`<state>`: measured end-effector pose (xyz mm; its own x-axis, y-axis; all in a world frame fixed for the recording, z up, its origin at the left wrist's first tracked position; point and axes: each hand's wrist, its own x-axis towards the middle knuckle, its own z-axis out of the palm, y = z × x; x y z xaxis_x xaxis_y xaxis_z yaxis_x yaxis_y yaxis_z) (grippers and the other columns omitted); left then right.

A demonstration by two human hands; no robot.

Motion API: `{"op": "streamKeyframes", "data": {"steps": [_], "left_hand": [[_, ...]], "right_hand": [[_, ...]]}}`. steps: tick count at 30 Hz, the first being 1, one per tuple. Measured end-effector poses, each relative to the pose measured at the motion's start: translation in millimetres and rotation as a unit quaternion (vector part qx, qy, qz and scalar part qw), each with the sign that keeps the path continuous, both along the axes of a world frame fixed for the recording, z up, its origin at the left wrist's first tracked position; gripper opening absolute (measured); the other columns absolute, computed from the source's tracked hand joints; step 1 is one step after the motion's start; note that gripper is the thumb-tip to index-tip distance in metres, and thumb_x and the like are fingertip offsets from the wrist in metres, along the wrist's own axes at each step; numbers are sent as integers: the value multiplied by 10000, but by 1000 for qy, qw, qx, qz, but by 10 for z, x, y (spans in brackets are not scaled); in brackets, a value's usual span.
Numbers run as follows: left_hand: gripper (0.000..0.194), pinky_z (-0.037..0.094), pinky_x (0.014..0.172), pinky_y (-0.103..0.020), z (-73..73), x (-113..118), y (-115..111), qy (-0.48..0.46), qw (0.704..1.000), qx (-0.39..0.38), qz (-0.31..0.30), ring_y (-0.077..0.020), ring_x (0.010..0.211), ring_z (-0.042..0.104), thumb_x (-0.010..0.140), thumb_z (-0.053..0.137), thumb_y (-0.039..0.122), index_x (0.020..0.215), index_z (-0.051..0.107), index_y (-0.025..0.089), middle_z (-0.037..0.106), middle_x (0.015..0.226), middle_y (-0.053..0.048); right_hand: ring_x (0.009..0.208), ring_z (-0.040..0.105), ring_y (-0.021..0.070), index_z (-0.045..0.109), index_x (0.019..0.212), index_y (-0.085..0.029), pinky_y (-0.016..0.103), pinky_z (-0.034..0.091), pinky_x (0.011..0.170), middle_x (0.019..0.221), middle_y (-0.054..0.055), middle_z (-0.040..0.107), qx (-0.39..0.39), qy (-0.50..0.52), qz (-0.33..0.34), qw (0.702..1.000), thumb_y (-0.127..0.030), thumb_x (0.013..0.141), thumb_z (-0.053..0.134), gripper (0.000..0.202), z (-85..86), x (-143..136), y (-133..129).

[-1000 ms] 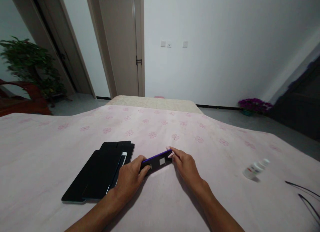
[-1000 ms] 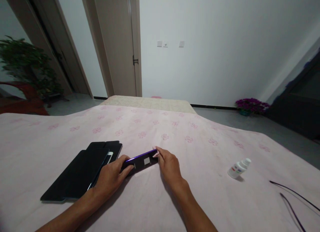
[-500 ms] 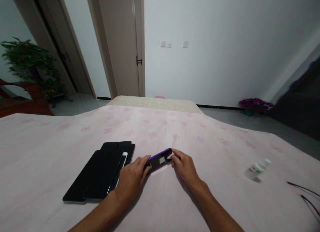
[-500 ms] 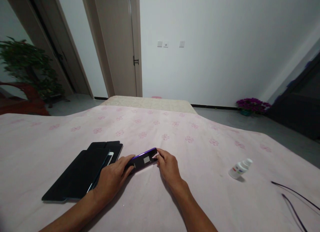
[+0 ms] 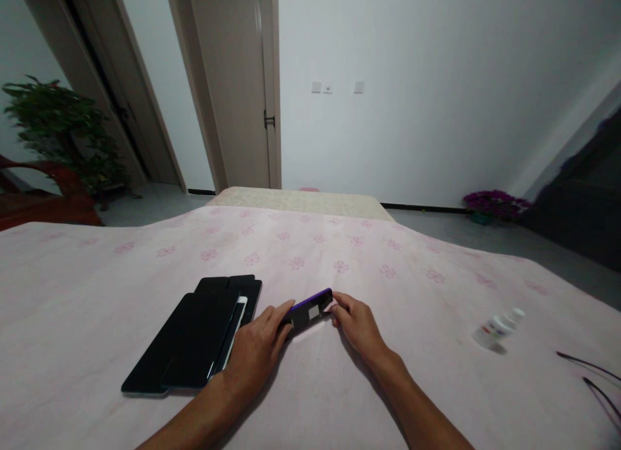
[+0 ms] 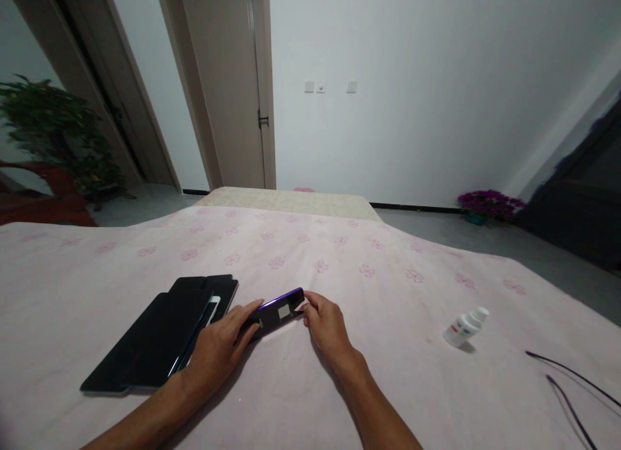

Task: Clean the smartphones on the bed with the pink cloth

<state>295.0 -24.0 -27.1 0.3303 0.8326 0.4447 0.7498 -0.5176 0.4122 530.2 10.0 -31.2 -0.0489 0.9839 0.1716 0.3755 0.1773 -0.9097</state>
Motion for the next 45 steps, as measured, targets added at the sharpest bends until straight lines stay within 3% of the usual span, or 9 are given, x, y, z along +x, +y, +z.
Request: {"op": "streamKeyframes", "data": {"steps": [4, 9, 12, 18, 23, 29, 33, 39, 45], "left_hand": [[411, 527, 973, -368, -7, 19, -1, -71, 996, -46, 4, -226, 1150, 644, 979, 511, 262, 1390, 499, 248, 650, 1300, -65], [399, 454, 1072, -395, -21, 51, -8, -151, 983, -108, 4, -233, 1217, 605, 944, 541, 272, 1339, 574, 228, 650, 1323, -59], [396, 468, 1045, -394, -16, 68, 9, -198, 969, -148, 15, -244, 1186, 623, 923, 556, 294, 1308, 608, 220, 674, 1288, -61], [443, 440, 1051, -390, 8, 112, 56, -253, 942, -215, 55, -254, 1189, 615, 890, 560, 327, 1302, 611, 174, 670, 1284, -87], [569, 377, 1091, -402, 18, 118, 27, -205, 947, -239, 56, -279, 1233, 550, 856, 571, 370, 1359, 548, 106, 609, 1295, -140], [963, 463, 957, -326, 51, 78, -71, -134, 942, -304, -41, -260, 1152, 544, 646, 694, 204, 1524, 300, 183, 498, 1302, -107], [912, 451, 953, -281, 111, 83, -109, -110, 944, -301, -79, -233, 1157, 544, 660, 679, 174, 1502, 338, 254, 471, 1327, -75], [866, 455, 908, -333, 205, 212, -185, 64, 964, -258, 16, -269, 1090, 602, 727, 736, 289, 1498, 343, 285, 502, 1347, -90], [818, 447, 939, -355, 198, 215, -186, 114, 972, -208, -5, -286, 1093, 601, 718, 750, 327, 1460, 409, 259, 553, 1287, -106]], "right_hand": [[603, 578, 135, 710, 1164, -172, 252, 473, 602, 831, 23, 710, 0, 20, -19, 1000, -268, 862, 503, 379, 41, -3, 17], [619, 603, 151, 736, 1120, -172, 254, 452, 582, 785, 27, 722, -21, -19, 10, 1000, -239, 861, 489, 365, 24, 36, 16], [771, 674, 185, 744, 1101, -200, 281, 493, 691, 890, 41, 755, 0, -59, 10, 998, -241, 883, 483, 343, 10, 52, 15], [1110, 647, 257, 666, 1231, -186, 395, 477, 960, 1223, 105, 698, 58, -147, -93, 983, -282, 923, 500, 363, -77, 104, 31], [1083, 630, 228, 685, 1181, -220, 377, 471, 962, 1164, 71, 709, 137, -163, -70, 975, -262, 955, 502, 294, -97, 107, 16], [975, 570, 228, 701, 1136, -251, 364, 462, 876, 1022, 64, 671, 191, -248, -45, 949, -212, 962, 531, 246, -46, 40, -33], [946, 544, 229, 694, 1132, -229, 357, 450, 856, 983, 73, 649, 191, -303, -39, 933, -174, 963, 521, 249, -20, 36, -41], [946, 523, 225, 686, 1133, -241, 338, 419, 836, 999, 69, 637, 193, -355, -30, 914, -182, 958, 544, 233, 33, -67, -16], [953, 518, 213, 687, 1144, -263, 326, 390, 847, 992, 52, 629, 171, -368, 11, 914, -201, 952, 564, 237, 120, -133, -14]]}}
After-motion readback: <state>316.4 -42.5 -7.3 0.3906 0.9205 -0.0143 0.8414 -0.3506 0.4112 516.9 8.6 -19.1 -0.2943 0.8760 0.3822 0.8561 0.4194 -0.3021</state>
